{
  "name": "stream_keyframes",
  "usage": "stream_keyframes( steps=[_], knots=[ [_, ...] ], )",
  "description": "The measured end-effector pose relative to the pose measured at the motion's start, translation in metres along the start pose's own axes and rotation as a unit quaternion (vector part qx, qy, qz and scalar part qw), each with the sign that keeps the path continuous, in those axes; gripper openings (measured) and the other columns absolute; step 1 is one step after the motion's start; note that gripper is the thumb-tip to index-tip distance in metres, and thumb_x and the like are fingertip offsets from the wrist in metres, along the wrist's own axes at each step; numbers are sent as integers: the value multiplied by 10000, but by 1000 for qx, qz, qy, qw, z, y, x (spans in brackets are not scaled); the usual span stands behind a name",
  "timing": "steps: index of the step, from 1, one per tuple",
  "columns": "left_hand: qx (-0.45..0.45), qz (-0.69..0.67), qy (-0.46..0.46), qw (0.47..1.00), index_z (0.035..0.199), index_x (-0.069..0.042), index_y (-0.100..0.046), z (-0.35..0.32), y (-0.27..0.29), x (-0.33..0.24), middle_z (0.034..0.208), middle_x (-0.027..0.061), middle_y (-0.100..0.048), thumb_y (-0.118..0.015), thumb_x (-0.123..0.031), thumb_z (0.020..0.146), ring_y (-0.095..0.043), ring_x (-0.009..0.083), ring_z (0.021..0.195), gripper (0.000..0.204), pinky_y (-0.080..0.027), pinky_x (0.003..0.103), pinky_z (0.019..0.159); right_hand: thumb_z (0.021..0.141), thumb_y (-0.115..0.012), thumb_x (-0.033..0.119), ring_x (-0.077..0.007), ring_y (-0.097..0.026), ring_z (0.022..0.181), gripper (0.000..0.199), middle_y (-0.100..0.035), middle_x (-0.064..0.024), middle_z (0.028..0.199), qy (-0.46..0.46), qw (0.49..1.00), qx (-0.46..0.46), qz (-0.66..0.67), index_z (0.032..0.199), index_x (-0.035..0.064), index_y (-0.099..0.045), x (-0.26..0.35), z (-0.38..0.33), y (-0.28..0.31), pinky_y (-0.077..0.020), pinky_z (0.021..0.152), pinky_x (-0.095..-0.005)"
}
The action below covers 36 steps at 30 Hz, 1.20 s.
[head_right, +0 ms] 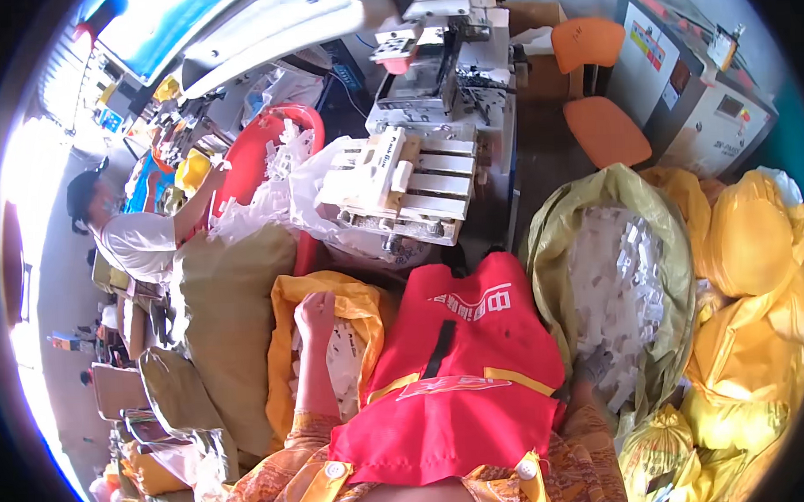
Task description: The person takes plastic toy gun parts from a bag, places them onto a printing machine fixture, and deposits the printed toy gun parts into another bag.
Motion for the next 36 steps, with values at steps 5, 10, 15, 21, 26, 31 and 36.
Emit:
stream_keyframes(
  steps=[5, 10, 15, 21, 26, 31, 36],
  knots=[
    [-76, -42, -56, 995, 801, -45, -629, 64, 3, -54, 766, 115, -601, -622, -127, 801, -575, 306, 736, 82, -467, 378, 688, 643, -719, 241, -347, -531, 996, 635, -527, -181, 1060, -42, 999, -11, 21, 1215, 67, -505, -29, 30, -30, -424, 892, -458],
    [-220, -91, -211, 948, 877, -39, -632, 138, -1, -122, 881, 126, -625, -600, -115, 812, -572, 320, 815, 105, -451, 407, 769, 803, -644, 181, -153, -561, 714, 371, -578, -55, 802, -150, 710, 143, 673, 1144, 79, -539, -50, 69, -8, -497, 707, -327],
    [-131, -64, -190, 971, 676, -50, -600, 178, -6, -141, 673, 146, -584, -590, -226, 847, -567, 343, 667, 246, -440, 431, 622, 876, -537, 102, -170, -541, 1044, 392, -555, -62, 1166, 20, 465, 267, 844, 1261, 81, -464, 117, 57, 183, -438, 914, -329],
    [-235, -240, -2, 942, 761, 21, -636, 170, 56, -104, 584, 120, -565, -582, -217, 881, -465, 132, 501, 272, -403, 301, 521, 775, -657, 41, -188, -514, 1121, 537, -548, -99, 1164, 339, 643, 232, 646, 1277, 18, -469, 312, 9, 316, -415, 964, -303],
    [-242, -102, 47, 964, 623, 17, -486, 89, 79, -25, 522, 113, -407, -604, -165, 864, -336, 181, 475, 324, -340, 327, 471, 662, -699, 19, -304, -535, 1056, 537, -531, -139, 1127, 656, 656, -52, 369, 1182, 104, -595, 443, -22, 332, -450, 907, -362],
    [-177, 23, 162, 971, 596, 18, -456, -6, 95, 43, 532, 159, -394, -582, -219, 865, -337, 254, 451, 380, -323, 381, 459, 726, -614, 70, -319, -530, 1046, 433, -534, -130, 1117, 686, 680, -96, 241, 1157, 117, -619, 475, -17, 302, -442, 916, -384],
    [-142, 55, 167, 974, 604, 26, -486, -69, 105, 75, 540, 174, -433, -594, -219, 847, -379, 296, 475, 362, -342, 411, 499, 718, -568, 8, -318, -545, 998, 436, -537, -145, 1106, 724, 635, -52, 264, 1141, 97, -625, 474, -7, 306, -455, 880, -391]
  ],
)
Point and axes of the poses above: each hand's wrist, its own z-axis towards the middle knuckle, its own y-axis out of the back of the hand, x = y × z, the point moved 3 cm from there along z, towards the middle knuckle
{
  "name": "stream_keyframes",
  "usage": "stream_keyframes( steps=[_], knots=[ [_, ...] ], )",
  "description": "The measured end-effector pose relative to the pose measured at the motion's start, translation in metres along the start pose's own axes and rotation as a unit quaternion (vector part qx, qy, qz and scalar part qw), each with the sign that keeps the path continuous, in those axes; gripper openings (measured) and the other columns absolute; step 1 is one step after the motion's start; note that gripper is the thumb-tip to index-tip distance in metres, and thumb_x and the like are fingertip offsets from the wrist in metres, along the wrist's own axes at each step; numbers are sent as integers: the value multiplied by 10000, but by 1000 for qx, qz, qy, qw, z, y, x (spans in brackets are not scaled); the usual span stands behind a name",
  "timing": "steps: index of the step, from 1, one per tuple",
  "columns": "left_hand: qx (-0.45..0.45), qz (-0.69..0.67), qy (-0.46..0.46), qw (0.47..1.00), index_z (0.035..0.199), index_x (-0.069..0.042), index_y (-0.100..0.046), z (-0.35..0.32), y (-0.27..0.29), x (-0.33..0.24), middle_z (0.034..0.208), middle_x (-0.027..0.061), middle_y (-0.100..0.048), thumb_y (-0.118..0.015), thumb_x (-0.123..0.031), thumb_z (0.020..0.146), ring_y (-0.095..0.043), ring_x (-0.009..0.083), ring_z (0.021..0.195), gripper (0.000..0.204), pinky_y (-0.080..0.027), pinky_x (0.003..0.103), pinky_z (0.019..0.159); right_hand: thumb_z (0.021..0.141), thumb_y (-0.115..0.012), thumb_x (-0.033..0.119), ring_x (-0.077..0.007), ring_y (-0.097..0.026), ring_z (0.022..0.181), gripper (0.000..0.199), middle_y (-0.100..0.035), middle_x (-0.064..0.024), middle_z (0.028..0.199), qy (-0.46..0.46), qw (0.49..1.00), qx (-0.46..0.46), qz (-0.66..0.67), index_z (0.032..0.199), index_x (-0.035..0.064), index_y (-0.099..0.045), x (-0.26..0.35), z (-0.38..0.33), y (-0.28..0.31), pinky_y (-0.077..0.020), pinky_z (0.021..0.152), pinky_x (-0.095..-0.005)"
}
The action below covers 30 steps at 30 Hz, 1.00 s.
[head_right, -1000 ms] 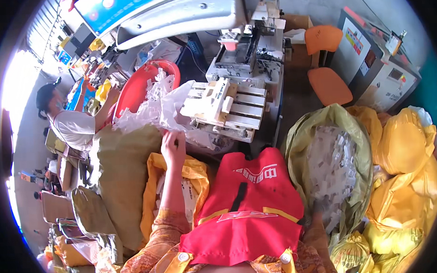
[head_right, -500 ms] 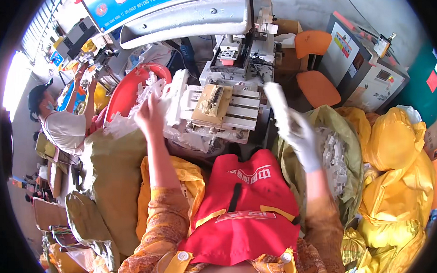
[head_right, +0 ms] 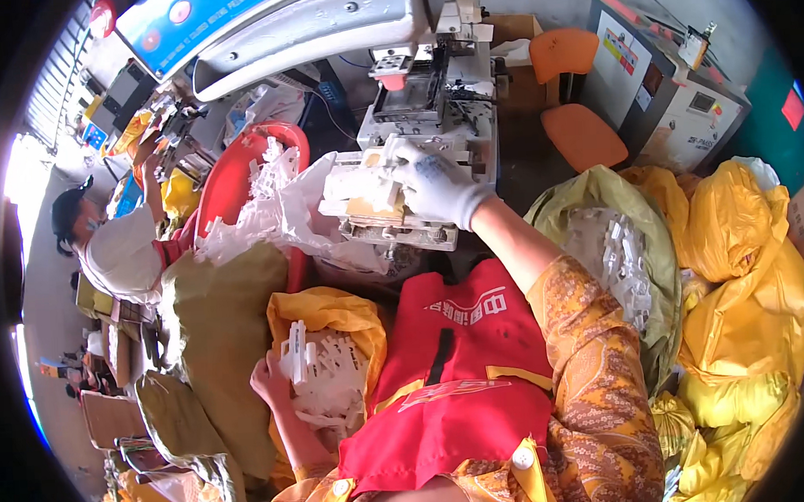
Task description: The person takes plastic toy gun parts from a bag, places them onto a printing machine fixture, and deposits the printed toy gun parts into another bag.
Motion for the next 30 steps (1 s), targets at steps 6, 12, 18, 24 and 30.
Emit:
stream_keyframes(
  steps=[6, 12, 18, 24, 30],
  knots=[
    [31, 5, 5, 999, 607, 27, -486, -11, -6, 5, 525, 161, -417, -600, -217, 848, -370, 296, 470, 362, -335, 401, 493, 740, -547, 65, -296, -564, 979, 364, -522, -147, 1149, -79, 986, 148, -20, 1095, 87, -628, 29, 2, -3, -469, 859, -383],
    [11, 0, 10, 1000, 696, 52, -590, -11, -13, 30, 604, 182, -537, -561, -242, 874, -485, 320, 524, 344, -403, 425, 554, 737, -616, 168, -321, -486, 1125, 422, -466, -140, 1243, -49, 991, -119, -48, 1155, 119, -578, 52, -98, 6, -429, 884, -429],
    [74, 57, -61, 994, 771, 61, -635, 2, -23, -42, 679, 190, -604, -544, -281, 880, -547, 325, 575, 370, -441, 422, 597, 764, -616, 93, -297, -550, 1029, 338, -577, -124, 1103, -295, 929, -222, 12, 1102, 98, -608, 24, -264, -7, -443, 891, -412],
    [129, 47, -109, 985, 737, 42, -631, 7, -65, -75, 646, 155, -597, -567, -250, 866, -559, 281, 561, 325, -446, 397, 567, 802, -590, 191, -270, -616, 814, 373, -634, -152, 972, -697, 682, -214, 62, 1154, 67, -576, -103, -484, -77, -497, 716, -365],
    [182, 58, -151, 970, 711, 22, -629, -7, -79, -86, 642, 123, -582, -566, -203, 868, -550, 261, 579, 282, -440, 374, 559, 769, -644, 308, -306, -578, 994, 498, -606, -177, 1120, -765, 637, -92, 4, 1191, 58, -562, -148, -487, -84, -460, 825, -381]
  ],
)
Point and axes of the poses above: each hand's wrist, its own z-axis towards the middle knuckle, its own y-axis out of the back of the hand, x = y × z, the point moved 3 cm from there along z, towards the middle knuckle
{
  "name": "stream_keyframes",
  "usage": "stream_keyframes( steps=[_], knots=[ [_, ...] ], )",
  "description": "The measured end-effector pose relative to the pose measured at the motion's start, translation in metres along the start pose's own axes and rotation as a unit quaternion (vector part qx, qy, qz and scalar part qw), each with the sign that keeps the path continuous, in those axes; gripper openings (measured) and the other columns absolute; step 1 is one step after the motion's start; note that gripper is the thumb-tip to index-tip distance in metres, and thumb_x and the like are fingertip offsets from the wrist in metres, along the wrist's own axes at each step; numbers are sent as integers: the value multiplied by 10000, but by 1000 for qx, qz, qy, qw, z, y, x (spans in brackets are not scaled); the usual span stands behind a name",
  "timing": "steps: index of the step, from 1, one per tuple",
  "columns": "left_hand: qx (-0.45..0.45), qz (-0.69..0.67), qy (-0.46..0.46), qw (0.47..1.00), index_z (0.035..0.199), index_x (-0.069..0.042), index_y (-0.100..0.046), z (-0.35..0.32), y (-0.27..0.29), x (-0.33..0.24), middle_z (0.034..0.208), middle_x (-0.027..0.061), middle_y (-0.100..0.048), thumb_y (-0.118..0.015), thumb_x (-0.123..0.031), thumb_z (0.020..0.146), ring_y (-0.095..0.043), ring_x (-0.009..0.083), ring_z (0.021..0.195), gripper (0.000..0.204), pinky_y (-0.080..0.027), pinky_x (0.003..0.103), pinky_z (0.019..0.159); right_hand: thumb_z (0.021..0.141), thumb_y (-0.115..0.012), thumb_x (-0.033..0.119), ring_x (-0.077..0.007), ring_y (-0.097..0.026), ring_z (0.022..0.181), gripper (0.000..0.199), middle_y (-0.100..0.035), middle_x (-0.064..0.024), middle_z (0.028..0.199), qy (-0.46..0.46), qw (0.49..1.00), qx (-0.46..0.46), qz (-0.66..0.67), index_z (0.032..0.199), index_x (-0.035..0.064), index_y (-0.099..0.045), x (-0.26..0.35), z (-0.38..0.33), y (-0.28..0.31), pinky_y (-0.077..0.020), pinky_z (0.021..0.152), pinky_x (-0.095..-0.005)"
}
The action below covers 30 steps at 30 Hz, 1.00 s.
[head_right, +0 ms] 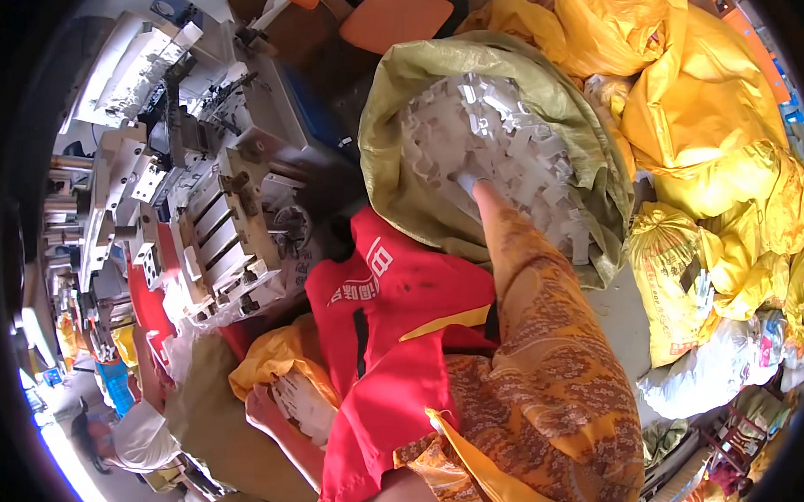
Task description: The person takes plastic toy gun parts from a bag, places them onto a printing machine fixture, and deposits the printed toy gun parts into another bag.
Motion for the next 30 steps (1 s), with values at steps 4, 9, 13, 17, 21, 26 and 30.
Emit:
stream_keyframes(
  steps=[4, 9, 13, 17, 21, 26, 30],
  knots=[
    [12, -30, 0, 999, 708, 30, -622, 6, -8, -9, 640, 124, -582, -581, -194, 857, -552, 264, 573, 272, -445, 367, 553, 797, -615, 366, -320, -559, 1084, 499, -600, -195, 1146, 70, 993, 91, 2, 1169, 37, -572, -45, 23, -46, -436, 894, -387],
    [12, 0, 8, 1000, 701, 34, -610, 12, -12, -1, 626, 123, -570, -580, -228, 869, -544, 229, 549, 313, -438, 365, 528, 805, -597, 251, -358, -582, 979, 338, -608, -222, 1040, 26, 999, 27, 11, 1081, 57, -593, 3, -25, 73, -448, 841, -430],
    [50, 9, -12, 999, 712, 36, -614, 25, -16, -18, 625, 125, -564, -561, -249, 890, -539, 217, 540, 340, -443, 365, 519, 798, -595, 192, -385, -575, 917, 410, -567, -258, 1041, 195, 864, -350, -306, 1164, 26, -514, -8, -57, 147, -459, 758, -455],
    [54, -31, -4, 998, 771, 40, -646, 28, -22, -24, 673, 122, -611, -563, -251, 897, -572, 230, 567, 328, -466, 359, 533, 760, -592, 223, -399, -572, 962, 463, -561, -295, 1042, 136, 986, 10, -93, 1166, 19, -505, -20, -96, 72, -458, 812, -468],
    [39, -29, -28, 998, 808, 35, -663, 27, -17, -23, 694, 129, -629, -575, -263, 891, -590, 233, 589, 322, -472, 351, 549, 791, -541, 287, -421, -590, 844, 397, -595, -269, 898, 173, 982, 53, -54, 1099, 37, -532, -18, -143, 54, -465, 765, -485],
    [33, -3, -11, 999, 780, 31, -658, 20, -8, -4, 701, 114, -643, -566, -274, 900, -614, 210, 606, 340, -497, 323, 574, 791, -537, 281, -365, -600, 787, 316, -631, -185, 845, 62, 991, -37, -114, 1027, 79, -597, -66, -100, 85, -463, 708, -481],
    [53, 39, -41, 997, 749, 31, -657, 17, -9, -22, 690, 109, -645, -565, -268, 902, -630, 185, 608, 349, -527, 294, 584, 820, -502, 153, -380, -597, 786, 216, -631, -184, 865, 254, 924, -246, -146, 989, 80, -616, -59, -58, 111, -458, 659, -476]
  ],
)
Point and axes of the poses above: each hand's wrist, its own z-axis towards the middle knuckle, its own y-axis out of the back of the hand, x = y × z, the point moved 3 cm from there along z, towards the middle knuckle
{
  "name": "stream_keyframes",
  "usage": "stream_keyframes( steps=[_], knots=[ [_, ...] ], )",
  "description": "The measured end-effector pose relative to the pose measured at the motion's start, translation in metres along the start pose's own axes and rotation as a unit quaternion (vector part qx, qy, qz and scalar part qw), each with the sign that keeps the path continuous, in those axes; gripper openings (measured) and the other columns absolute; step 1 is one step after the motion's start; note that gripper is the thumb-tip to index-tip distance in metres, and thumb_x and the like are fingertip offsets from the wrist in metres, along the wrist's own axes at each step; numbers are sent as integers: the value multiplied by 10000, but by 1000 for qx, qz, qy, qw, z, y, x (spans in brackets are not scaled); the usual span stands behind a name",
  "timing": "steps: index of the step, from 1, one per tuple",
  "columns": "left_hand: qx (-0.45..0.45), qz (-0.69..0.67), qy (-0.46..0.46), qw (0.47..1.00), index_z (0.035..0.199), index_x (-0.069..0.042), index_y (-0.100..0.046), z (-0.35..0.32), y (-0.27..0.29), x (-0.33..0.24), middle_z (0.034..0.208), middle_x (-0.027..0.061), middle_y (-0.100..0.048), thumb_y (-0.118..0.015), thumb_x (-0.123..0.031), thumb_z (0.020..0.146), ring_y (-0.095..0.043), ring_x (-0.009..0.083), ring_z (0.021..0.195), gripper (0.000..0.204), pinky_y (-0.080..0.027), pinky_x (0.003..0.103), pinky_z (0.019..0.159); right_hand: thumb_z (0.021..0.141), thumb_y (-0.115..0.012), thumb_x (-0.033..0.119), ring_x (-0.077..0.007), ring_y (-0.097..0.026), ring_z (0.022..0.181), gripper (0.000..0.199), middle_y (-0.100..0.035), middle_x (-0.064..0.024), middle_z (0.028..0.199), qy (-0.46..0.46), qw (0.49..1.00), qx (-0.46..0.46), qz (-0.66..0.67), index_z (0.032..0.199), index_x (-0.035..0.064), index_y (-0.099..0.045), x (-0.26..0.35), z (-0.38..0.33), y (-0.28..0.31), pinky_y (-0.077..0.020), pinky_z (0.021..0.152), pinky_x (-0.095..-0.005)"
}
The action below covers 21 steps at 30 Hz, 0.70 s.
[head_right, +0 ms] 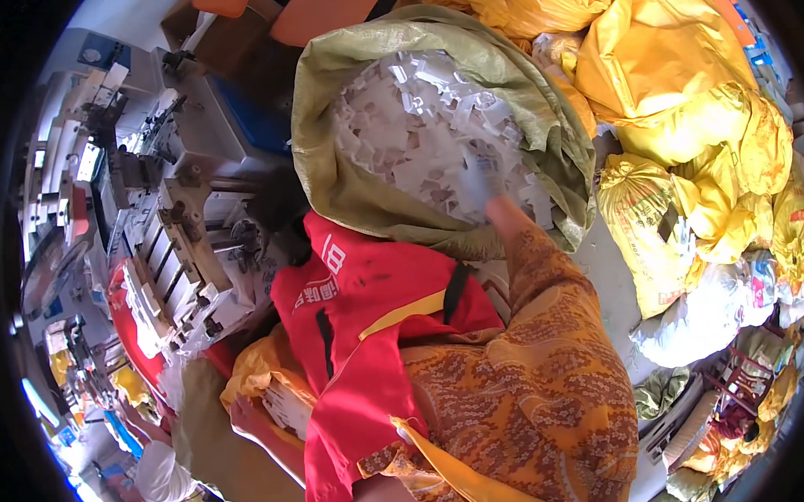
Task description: The person takes plastic toy gun parts from a bag, places them onto a printing machine fixture, and deposits the printed toy gun parts into another bag.
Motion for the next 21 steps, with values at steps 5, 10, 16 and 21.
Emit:
stream_keyframes(
  steps=[5, 10, 16, 21],
  knots=[
    [-14, -38, 20, 999, 762, 28, -665, 3, -3, 8, 667, 94, -638, -580, -262, 891, -620, 169, 605, 329, -519, 290, 583, 835, -488, 162, -364, -604, 897, 262, -633, -204, 940, -80, 959, 265, -62, 1050, 71, -605, 12, 13, -53, -484, 749, -444],
    [-44, -94, 99, 990, 684, 16, -624, -10, 4, 21, 598, 86, -570, -581, -237, 866, -536, 176, 546, 315, -452, 346, 546, 888, -489, 216, -329, -623, 867, 309, -643, -182, 957, -136, 971, 177, -89, 1118, 32, -585, -19, -21, -117, -499, 719, -420],
    [-100, -84, 66, 989, 606, -2, -549, -4, 21, 8, 587, 132, -532, -648, -153, 818, -504, 270, 495, 278, -424, 361, 503, 891, -526, 239, -285, -620, 809, 306, -647, -137, 924, -190, 955, 201, -110, 1104, 33, -602, -24, -14, -94, -492, 684, -385],
    [-76, -71, 64, 993, 619, 4, -539, -5, 16, 9, 601, 138, -527, -632, -151, 816, -521, 279, 531, 268, -427, 365, 531, 879, -545, 236, -263, -611, 803, 297, -642, -119, 911, -188, 951, 216, -114, 1085, 33, -612, -21, -16, -101, -487, 687, -372]
  ],
)
Point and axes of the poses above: each hand's wrist, its own z-axis towards the middle knuckle, its own y-axis out of the back of the hand, x = y × z, the point moved 3 cm from there along z, towards the middle knuckle
